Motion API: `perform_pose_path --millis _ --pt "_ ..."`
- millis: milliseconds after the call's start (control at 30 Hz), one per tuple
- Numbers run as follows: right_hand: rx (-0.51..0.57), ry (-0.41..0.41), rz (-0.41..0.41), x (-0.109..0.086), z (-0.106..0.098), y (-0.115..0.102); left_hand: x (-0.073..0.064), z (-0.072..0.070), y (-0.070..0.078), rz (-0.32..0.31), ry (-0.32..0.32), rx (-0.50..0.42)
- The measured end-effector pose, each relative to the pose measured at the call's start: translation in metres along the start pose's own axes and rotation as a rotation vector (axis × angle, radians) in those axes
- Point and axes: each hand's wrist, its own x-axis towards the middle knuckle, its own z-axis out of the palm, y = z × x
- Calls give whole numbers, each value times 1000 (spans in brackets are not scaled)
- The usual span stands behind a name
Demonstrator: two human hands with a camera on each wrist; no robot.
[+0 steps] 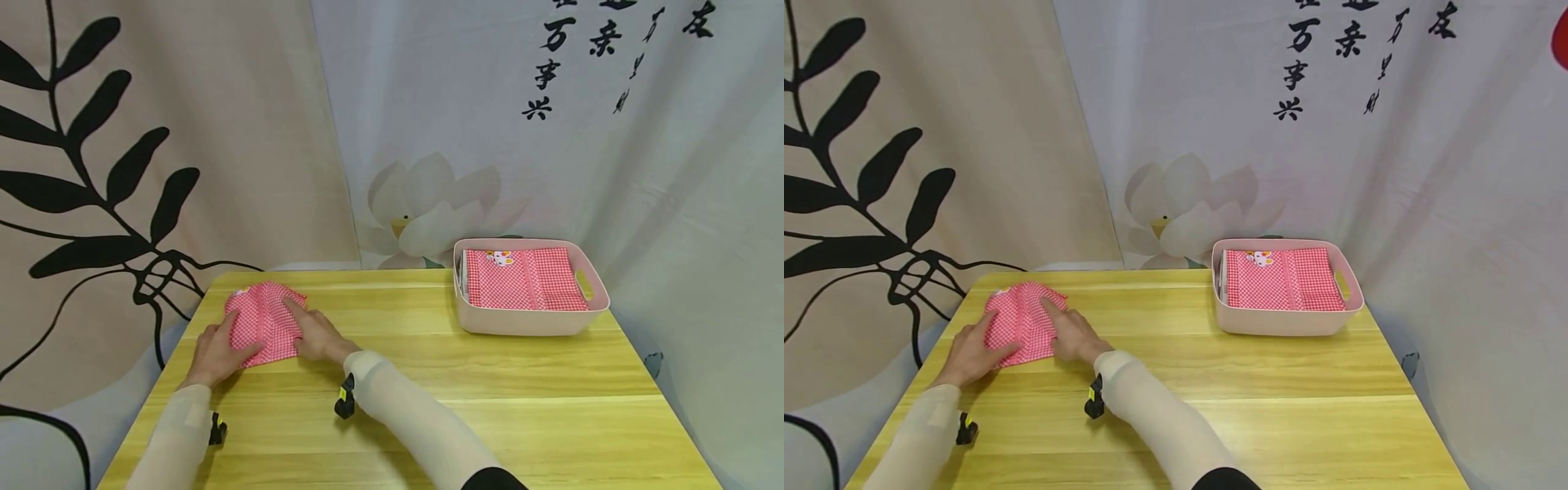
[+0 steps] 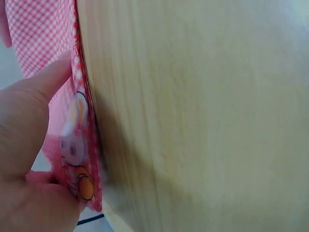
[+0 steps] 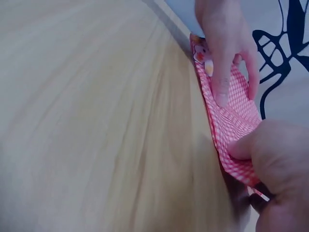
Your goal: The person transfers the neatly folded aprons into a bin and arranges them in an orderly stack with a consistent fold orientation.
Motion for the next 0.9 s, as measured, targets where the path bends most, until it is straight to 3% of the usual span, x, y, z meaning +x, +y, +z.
perform_pose_path --millis 200,500,700,900 --pt "129 -2 44 -4 -9 8 1 2 -4 -56 -34 -121" --pt "314 -20 121 -12 -25 26 -3 1 1 -62 -22 -407" --pt "279 -14 117 -21 -37 34 -4 5 6 -12 -87 -480" --pt "241 -2 95 -32 -53 37 -5 6 17 39 -101 -494"
